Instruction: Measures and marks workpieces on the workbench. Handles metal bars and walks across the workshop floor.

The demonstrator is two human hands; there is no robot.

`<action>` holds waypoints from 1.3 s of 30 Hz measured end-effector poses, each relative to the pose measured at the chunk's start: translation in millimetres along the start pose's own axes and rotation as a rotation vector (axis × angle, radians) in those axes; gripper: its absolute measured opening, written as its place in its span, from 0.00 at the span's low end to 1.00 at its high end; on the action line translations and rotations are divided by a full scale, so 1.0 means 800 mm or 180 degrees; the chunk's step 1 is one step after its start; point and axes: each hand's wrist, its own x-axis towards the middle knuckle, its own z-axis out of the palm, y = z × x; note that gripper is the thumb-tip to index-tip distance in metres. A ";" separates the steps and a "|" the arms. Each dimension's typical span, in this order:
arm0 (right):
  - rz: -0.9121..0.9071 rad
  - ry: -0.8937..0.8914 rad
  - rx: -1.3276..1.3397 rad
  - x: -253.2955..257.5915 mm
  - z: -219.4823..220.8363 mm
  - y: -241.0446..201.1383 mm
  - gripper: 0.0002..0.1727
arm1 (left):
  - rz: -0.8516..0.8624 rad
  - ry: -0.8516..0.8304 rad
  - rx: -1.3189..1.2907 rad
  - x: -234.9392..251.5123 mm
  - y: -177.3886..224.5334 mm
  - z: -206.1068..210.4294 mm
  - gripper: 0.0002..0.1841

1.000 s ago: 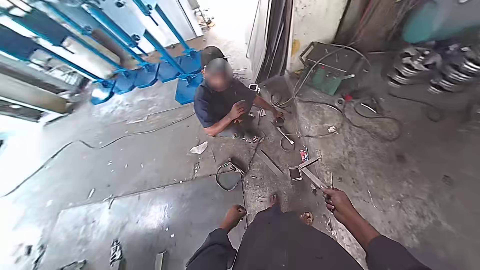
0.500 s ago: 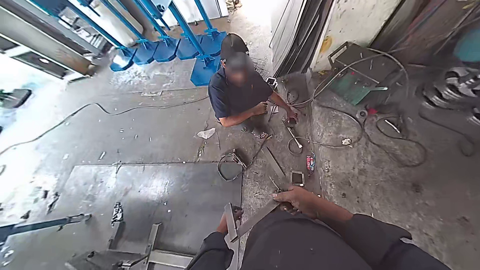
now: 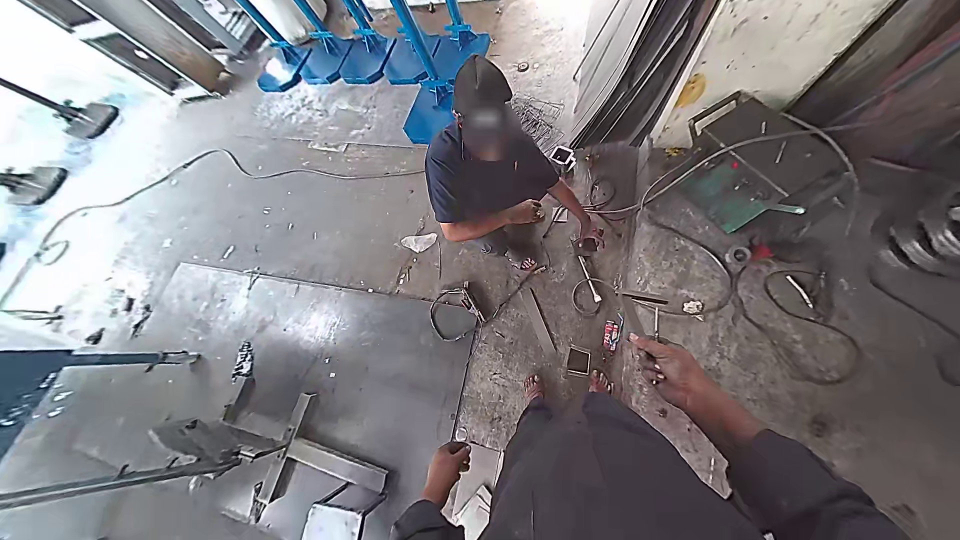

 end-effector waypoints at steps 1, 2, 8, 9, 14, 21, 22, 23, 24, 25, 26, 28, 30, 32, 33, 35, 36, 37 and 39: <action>0.0002 0.0040 -0.0005 0.005 -0.013 -0.010 0.07 | -0.0012 -0.0021 -0.0009 -0.014 0.006 0.015 0.16; 0.0008 0.0080 -0.0023 0.008 -0.024 -0.019 0.07 | 0.0008 -0.0069 0.0026 -0.028 0.013 0.030 0.16; 0.0094 -0.0019 -0.0263 0.016 -0.064 -0.041 0.07 | 0.0584 -0.0316 0.0505 -0.072 0.047 0.095 0.15; 0.0116 -0.0051 -0.0306 0.016 -0.066 -0.038 0.07 | 0.0675 -0.0342 0.0593 -0.075 0.052 0.100 0.15; 0.0213 -0.0175 -0.0486 0.015 -0.057 -0.013 0.08 | 0.0721 -0.0244 0.0418 -0.078 0.062 0.096 0.15; 0.0382 -0.0266 -0.0770 0.012 -0.048 0.005 0.08 | 0.0307 0.0078 -0.0206 -0.072 0.014 0.079 0.15; 0.0390 -0.0270 -0.0834 0.011 -0.048 0.005 0.08 | 0.0265 0.0090 -0.0167 -0.076 0.010 0.080 0.15; 0.0393 -0.0294 -0.0942 0.011 -0.049 0.007 0.09 | 0.0205 0.0084 -0.0109 -0.081 0.005 0.082 0.15; 0.0387 -0.0311 -0.1077 0.009 -0.049 0.009 0.10 | 0.0141 0.0067 -0.0059 -0.086 0.001 0.085 0.15; 0.0358 -0.0343 -0.1264 0.006 -0.049 0.013 0.11 | 0.0104 0.0046 -0.0039 -0.090 -0.004 0.088 0.15; 0.0309 -0.0389 -0.1493 0.004 -0.048 0.016 0.12 | 0.0100 0.0039 -0.0039 -0.094 -0.008 0.091 0.15; 0.0144 -0.0583 -0.2216 0.003 -0.045 0.019 0.14 | 0.0151 0.0039 -0.0039 -0.098 -0.010 0.099 0.14; -0.0089 -0.0981 -0.3242 0.010 -0.043 0.022 0.19 | 0.0206 0.0055 -0.0052 -0.099 -0.015 0.104 0.14; -0.0237 -0.1530 -0.3917 0.011 -0.030 0.020 0.22 | 0.0237 0.0059 -0.0095 -0.097 -0.018 0.105 0.15; -0.0247 -0.1813 -0.4015 0.008 -0.020 0.020 0.22 | 0.0267 0.0074 -0.0196 -0.095 -0.019 0.104 0.16; -0.0194 -0.2259 -0.4150 -0.002 0.002 0.021 0.22 | 0.0334 0.0094 -0.0723 -0.099 -0.011 0.104 0.19; -0.0191 -0.2403 -0.4299 -0.008 0.019 0.021 0.23 | 0.0351 0.0119 -0.1116 -0.107 0.001 0.103 0.21; -0.0217 -0.2520 -0.4496 -0.013 0.039 0.025 0.25 | 0.0362 0.0151 -0.1543 -0.121 0.013 0.098 0.23; -0.0344 -0.2768 -0.4963 -0.026 0.076 0.036 0.26 | 0.0427 0.0188 -0.2383 -0.148 0.034 0.086 0.28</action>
